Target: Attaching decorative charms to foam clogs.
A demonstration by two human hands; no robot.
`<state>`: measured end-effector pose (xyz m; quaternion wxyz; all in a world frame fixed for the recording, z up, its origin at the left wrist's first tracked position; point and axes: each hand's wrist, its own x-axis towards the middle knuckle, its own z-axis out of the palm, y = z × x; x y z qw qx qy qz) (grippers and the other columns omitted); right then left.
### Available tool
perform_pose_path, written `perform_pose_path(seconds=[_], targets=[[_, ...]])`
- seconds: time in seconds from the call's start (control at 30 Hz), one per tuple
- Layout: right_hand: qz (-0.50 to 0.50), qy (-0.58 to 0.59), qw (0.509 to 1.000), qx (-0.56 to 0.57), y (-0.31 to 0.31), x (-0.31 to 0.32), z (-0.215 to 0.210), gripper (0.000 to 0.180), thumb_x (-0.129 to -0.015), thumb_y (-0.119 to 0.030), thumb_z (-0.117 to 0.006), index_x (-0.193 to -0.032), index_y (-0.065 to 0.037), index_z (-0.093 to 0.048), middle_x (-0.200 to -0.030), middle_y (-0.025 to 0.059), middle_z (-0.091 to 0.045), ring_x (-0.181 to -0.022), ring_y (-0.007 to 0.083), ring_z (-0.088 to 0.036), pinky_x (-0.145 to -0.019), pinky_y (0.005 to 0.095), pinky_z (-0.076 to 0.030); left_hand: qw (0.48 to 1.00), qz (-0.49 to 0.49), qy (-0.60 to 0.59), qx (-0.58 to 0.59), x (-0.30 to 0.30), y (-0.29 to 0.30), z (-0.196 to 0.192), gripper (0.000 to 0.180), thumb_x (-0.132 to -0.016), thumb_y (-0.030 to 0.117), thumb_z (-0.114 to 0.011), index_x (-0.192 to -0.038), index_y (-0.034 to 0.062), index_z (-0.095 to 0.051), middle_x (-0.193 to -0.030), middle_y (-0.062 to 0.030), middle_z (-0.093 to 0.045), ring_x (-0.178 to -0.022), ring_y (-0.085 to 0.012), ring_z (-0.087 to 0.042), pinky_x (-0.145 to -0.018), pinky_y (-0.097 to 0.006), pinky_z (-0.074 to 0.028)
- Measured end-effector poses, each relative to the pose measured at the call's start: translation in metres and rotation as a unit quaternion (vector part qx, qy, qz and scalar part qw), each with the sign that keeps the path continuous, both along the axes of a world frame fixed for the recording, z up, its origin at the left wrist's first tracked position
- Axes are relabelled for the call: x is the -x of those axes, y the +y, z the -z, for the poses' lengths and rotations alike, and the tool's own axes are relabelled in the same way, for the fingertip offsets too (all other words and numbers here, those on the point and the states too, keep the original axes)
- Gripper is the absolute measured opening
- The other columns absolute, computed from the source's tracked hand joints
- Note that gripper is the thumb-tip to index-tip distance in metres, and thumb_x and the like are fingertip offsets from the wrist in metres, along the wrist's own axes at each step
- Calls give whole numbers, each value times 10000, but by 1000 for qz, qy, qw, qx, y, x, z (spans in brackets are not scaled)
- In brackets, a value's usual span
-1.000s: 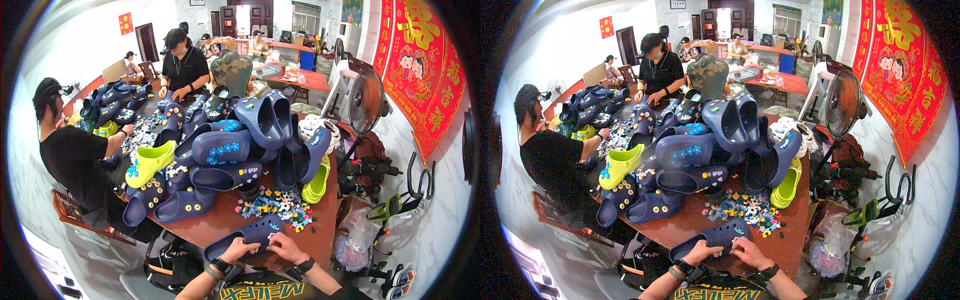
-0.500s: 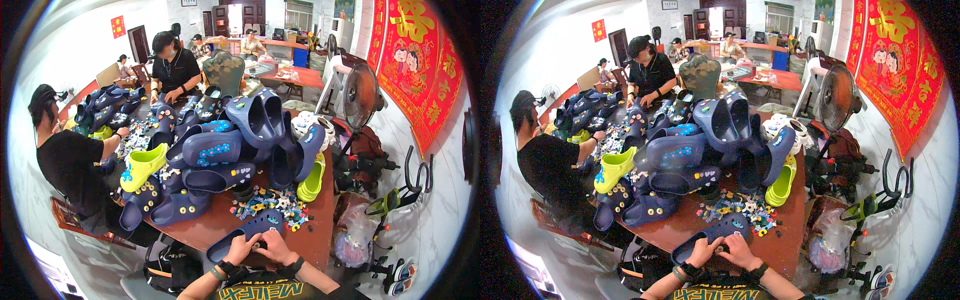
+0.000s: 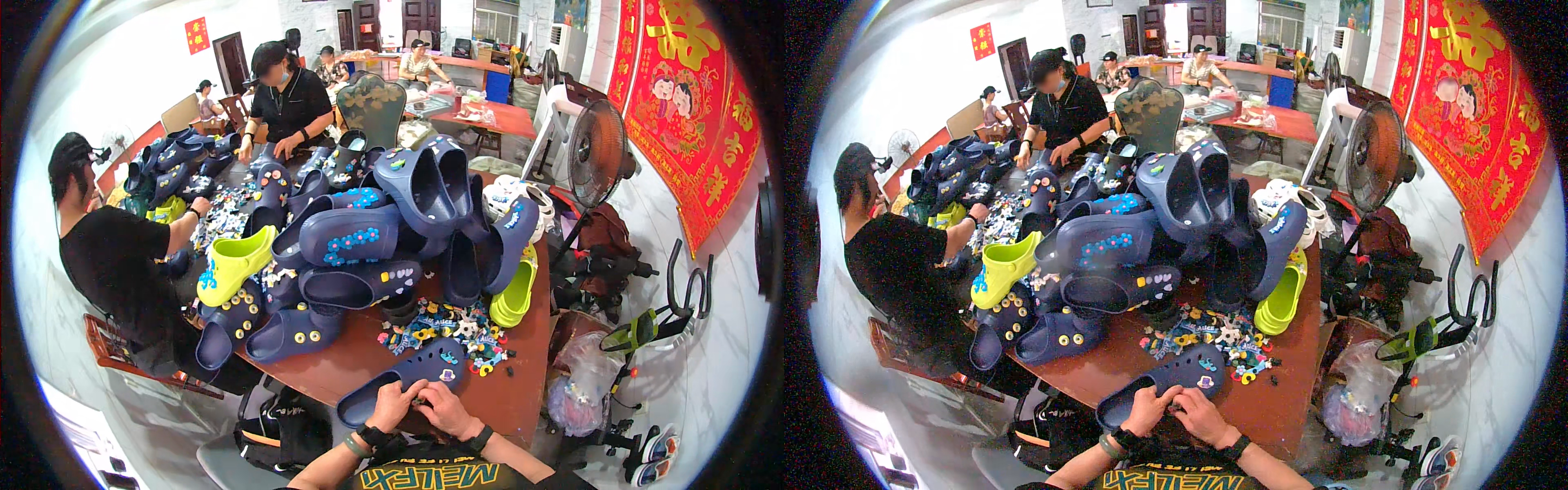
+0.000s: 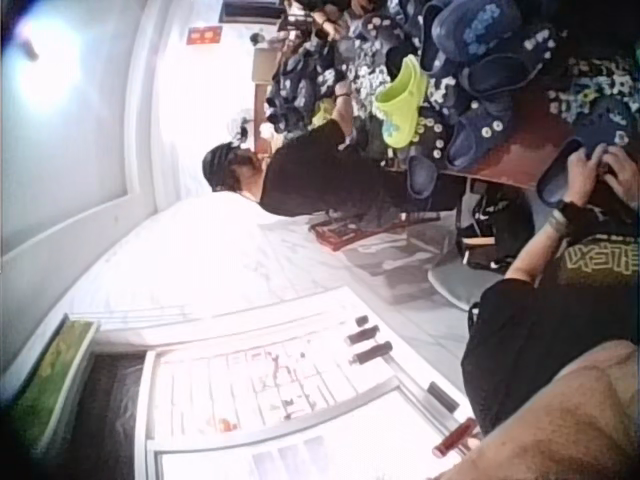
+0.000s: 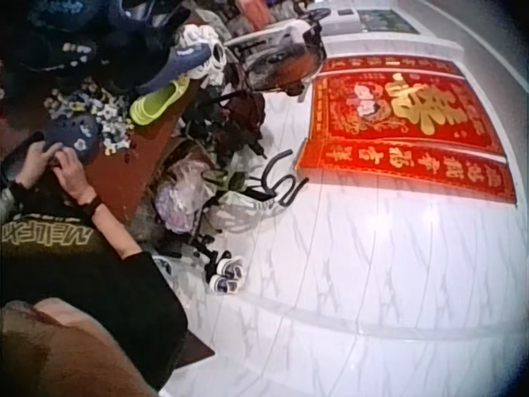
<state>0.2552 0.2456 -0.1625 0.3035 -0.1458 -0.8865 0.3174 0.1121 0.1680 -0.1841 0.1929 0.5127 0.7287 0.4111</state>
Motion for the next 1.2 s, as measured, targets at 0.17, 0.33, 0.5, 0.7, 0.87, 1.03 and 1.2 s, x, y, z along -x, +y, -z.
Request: perform_pose_path(seconds=[0.17, 0.33, 0.5, 0.7, 0.87, 1.03, 1.2], targets=[[-34, -22, 999, 0, 3, 1, 0, 274, -741, -53, -707, -952, -35, -533, -877, 116, -541, -851, 314, -561, -711, 387, -484, 998, -15, -18, 56, 0, 0, 4, 234, -864, 251, -627, -987, 55, -660, -649, -223, -516, -586, -370, -554, -510, -434, -419], [-28, -17, 999, 38, 3, 2, 2, 249, -746, -48, -699, -930, -33, -533, -861, 115, -542, -830, 310, -561, -694, 386, -478, 992, -50, -64, 94, 2, -1, 12, 408, -855, 114, -589, -1245, 232, -602, -687, -173, -509, -598, -325, -558, -490, -404, -423], [-51, -26, 996, 68, 8, 4, -4, 216, -756, -53, -682, -918, -29, -541, -845, 122, -540, -810, 314, -559, -684, 385, -474, 986, 56, 158, -12, 6, -6, 21, 389, -859, 108, -578, -1236, 197, -606, -681, -178, -511, -590, -334, -552, -493, -409, -422], [-72, -58, 993, 73, 11, 6, -9, 201, -755, -51, -671, -897, -22, -533, -828, 131, -540, -811, 325, -550, -699, 398, -468, 988, 58, 144, 11, 6, -4, 27, 457, -839, 88, -562, -1275, 224, -578, -671, -171, -508, -583, -334, -555, -491, -413, -428], [-68, -80, 993, 61, 8, 4, -6, 216, -756, -71, -680, -907, -19, -535, -851, 139, -549, -840, 327, -549, -735, 408, -466, 981, 55, 188, 0, 6, -6, 23, 477, -819, 86, -557, -1275, 225, -576, -651, -166, -505, -571, -333, -554, -487, -417, -428], [-62, -41, 996, -46, 7, -3, -3, 317, -763, -103, -687, -1046, -44, -557, -1033, 125, -526, -993, 325, -523, -854, 410, -461, 982, 62, 180, -9, 9, -5, 27, 449, -819, 90, -552, -1251, 210, -581, -640, -170, -506, -562, -325, -551, -480, -425, -416], [-102, -6, 988, -118, 25, -2, 7, 348, -761, -117, -698, -1074, -65, -555, -1069, 104, -526, -1017, 310, -516, -879, 403, -450, 982, 78, 166, -39, 9, -1, 26, 443, -831, 85, -530, -1271, 141, -531, -625, -158, -508, -557, -327, -547, -479, -434, -407]])
